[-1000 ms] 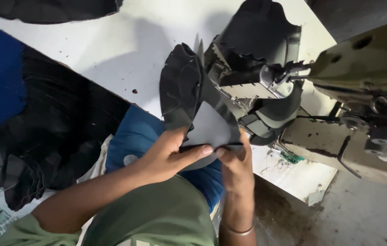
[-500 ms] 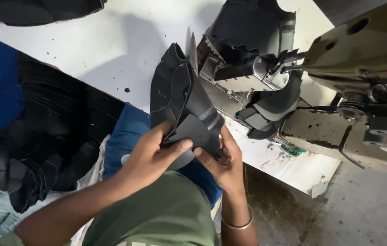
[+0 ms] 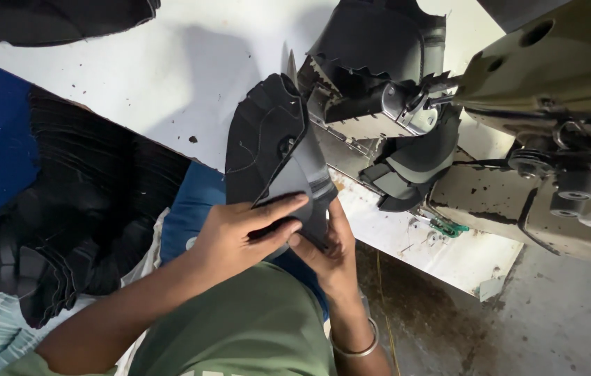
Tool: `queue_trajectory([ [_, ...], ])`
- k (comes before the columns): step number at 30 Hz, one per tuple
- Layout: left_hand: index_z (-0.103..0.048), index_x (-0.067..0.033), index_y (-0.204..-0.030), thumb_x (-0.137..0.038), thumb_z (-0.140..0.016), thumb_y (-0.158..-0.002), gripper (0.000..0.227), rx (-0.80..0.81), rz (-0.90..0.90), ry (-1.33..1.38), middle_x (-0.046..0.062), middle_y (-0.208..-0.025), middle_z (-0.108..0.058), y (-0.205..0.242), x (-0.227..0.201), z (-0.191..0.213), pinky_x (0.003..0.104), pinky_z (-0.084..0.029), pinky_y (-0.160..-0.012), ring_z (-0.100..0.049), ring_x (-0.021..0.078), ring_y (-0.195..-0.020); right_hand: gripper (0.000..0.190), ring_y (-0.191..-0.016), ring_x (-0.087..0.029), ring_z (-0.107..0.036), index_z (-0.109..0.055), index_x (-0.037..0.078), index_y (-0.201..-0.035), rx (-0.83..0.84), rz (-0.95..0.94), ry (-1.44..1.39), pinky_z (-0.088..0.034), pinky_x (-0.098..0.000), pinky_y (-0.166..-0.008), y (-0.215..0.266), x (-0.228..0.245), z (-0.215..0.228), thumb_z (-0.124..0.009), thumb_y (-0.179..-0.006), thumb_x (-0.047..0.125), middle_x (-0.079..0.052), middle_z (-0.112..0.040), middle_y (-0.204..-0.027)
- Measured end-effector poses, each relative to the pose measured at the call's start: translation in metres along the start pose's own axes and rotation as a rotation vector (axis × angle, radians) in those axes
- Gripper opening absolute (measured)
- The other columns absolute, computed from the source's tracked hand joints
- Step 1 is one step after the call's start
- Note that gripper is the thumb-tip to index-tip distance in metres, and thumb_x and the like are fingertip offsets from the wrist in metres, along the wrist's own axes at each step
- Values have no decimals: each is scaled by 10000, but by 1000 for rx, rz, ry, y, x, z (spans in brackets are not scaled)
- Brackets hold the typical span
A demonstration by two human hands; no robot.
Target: The person operates a sewing machine to stitch black shoe parts, repeatedly feeding the material under the needle and guiding it through the machine. They handle the parts with both hands, adjusting their position and occasionally using scissors to trim threads.
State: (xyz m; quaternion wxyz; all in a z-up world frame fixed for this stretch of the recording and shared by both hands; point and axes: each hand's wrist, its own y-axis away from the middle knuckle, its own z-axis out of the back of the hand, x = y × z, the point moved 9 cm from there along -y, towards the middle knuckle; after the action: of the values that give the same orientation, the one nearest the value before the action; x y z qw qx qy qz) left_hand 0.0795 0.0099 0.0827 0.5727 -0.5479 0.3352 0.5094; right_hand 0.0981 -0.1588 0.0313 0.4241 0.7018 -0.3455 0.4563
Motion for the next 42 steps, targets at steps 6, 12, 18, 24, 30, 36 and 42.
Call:
queue_trajectory([
  [6, -649, -114, -1375, -113, -829, -878, 529, 30, 89, -27, 148, -974, -765, 3, -7, 12, 299, -576, -621, -776, 226, -764, 742, -1285, -209, -586, -396, 32, -1562, 23, 84, 153, -453, -316, -1099, -1, 3, 8, -678, -880, -43, -105, -609, -1404],
  [12, -611, -122, -1433, -142, -832, -883, 592, 127, 189, 1, 149, -1083, -778, 19, -32, 33, 270, -583, -680, -787, 202, -785, 286, -948, -293, -592, -599, 130, -1199, -149, 853, 774, -518, -361, -870, -11, 11, 31, -716, -947, 67, -83, -559, -1032],
  [18, -595, -88, -1448, -131, -813, -880, 610, 228, 174, 199, 158, -1212, -785, 17, -71, 41, 281, -583, -853, -772, 179, -1031, 309, -958, -239, -646, -656, 121, -1047, -192, 1228, 525, -553, -412, -856, 29, 140, 25, -812, -871, 322, -61, -646, -1066],
  [24, -492, -254, -1550, -225, -778, -912, 701, 760, 425, 98, 142, -944, -745, -22, -54, -32, 282, -566, -675, -698, 138, -756, 164, -1245, -195, -649, -786, 165, -1066, 187, 1009, 1365, -480, -440, -1091, 46, 187, 15, -757, -904, 160, 27, -725, -1224],
  [30, -378, -322, -1622, -266, -730, -860, 842, 964, 409, 61, 11, -752, -741, -84, -2, -107, 294, -563, -583, -652, 137, -565, 250, -1254, -218, -656, -785, 120, -1121, 174, 823, 1561, -498, -425, -1098, 6, 196, 63, -737, -877, 91, -24, -730, -1252],
  [36, -416, -152, -1574, -199, -775, -893, 771, 755, -52, 164, 169, -1430, -638, -157, -6, -104, 377, -489, -1054, -655, 262, -1260, 321, -1295, -249, -651, -775, 95, -1172, 70, 739, 1565, -501, -420, -1093, -43, 190, 92, -694, -879, -7, -67, -719, -1300],
  [42, -467, -275, -1555, -270, -748, -801, 805, 928, 345, 83, 41, -1417, -669, -166, 27, -105, 343, -462, -1088, -652, 177, -1284, 361, -1294, -283, -644, -750, 74, -1193, 62, 795, 1465, -498, -464, -1129, -55, 185, 90, -679, -865, -59, -96, -701, -1300],
])
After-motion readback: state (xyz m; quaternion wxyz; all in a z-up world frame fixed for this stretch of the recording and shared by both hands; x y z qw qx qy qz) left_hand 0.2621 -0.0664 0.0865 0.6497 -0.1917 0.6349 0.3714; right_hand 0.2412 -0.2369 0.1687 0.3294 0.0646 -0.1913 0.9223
